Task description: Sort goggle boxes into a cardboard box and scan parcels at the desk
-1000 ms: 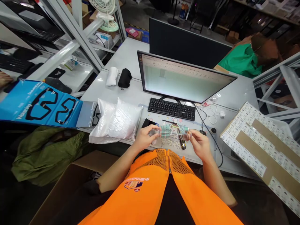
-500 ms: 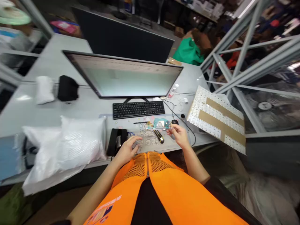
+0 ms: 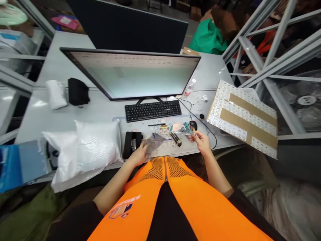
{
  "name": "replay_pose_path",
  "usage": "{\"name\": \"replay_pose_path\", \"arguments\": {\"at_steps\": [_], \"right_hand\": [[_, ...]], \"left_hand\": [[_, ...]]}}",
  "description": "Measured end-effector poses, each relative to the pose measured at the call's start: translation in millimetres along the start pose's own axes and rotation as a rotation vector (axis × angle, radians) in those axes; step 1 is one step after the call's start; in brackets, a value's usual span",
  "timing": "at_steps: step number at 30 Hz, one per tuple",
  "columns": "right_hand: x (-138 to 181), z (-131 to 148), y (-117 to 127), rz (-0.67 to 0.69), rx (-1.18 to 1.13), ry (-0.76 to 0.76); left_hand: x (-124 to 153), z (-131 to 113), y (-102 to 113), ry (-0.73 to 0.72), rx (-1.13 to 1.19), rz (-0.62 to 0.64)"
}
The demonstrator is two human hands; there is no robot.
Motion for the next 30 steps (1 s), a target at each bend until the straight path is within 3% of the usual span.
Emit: {"name": "replay_pose_path", "arguments": {"at_steps": [3,6,11,15,18,22,30], "right_hand": [[-11.8,-15.1,-5.8,0.012,0.021,-0.031],[-23.7,-26.0,-16.6,0.041,0.063,-0.037],[-38.7,-38.1,-32.3,0.077,0.126,-0.039],[-41.4,-42.9,-35.7,0.107,0.157,-0.036],[-40.8,-44.7,-35.5,0.138,0.185,-0.038],[-40.3,-46.6,-41.6,0.199,0.229,-0.058],[-29.1,-51.1,-76.6,0.417,0.409,-0.041]], "left_hand": [[-4.4,3.8,6.5,-0.022,-0.056,-0.078],[-32.5,-2.6,17.8,-0.002,-0.099,-0.131],[-89.7,4.1,9.0,0.125,-0.138,0.022],[-106.0,8.6,-0.1,0.105,-0.131,0.055],[-96.1,1.2,-0.9,0.035,-0.119,0.014],[-63.4,-17.1,-1.1,-0.093,-0.080,-0.075],[-11.2,-31.0,-5.1,-0.193,0.047,-0.332]]}}
Point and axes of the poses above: each hand's wrist, its own x-axis away from the middle knuckle, its own y-axis out of the back of the hand, z = x × y, the point moved 7 cm from there along -x, towards the middle knuckle, and after that the axes turned 14 degrees about -y, right-handed, at the moved point
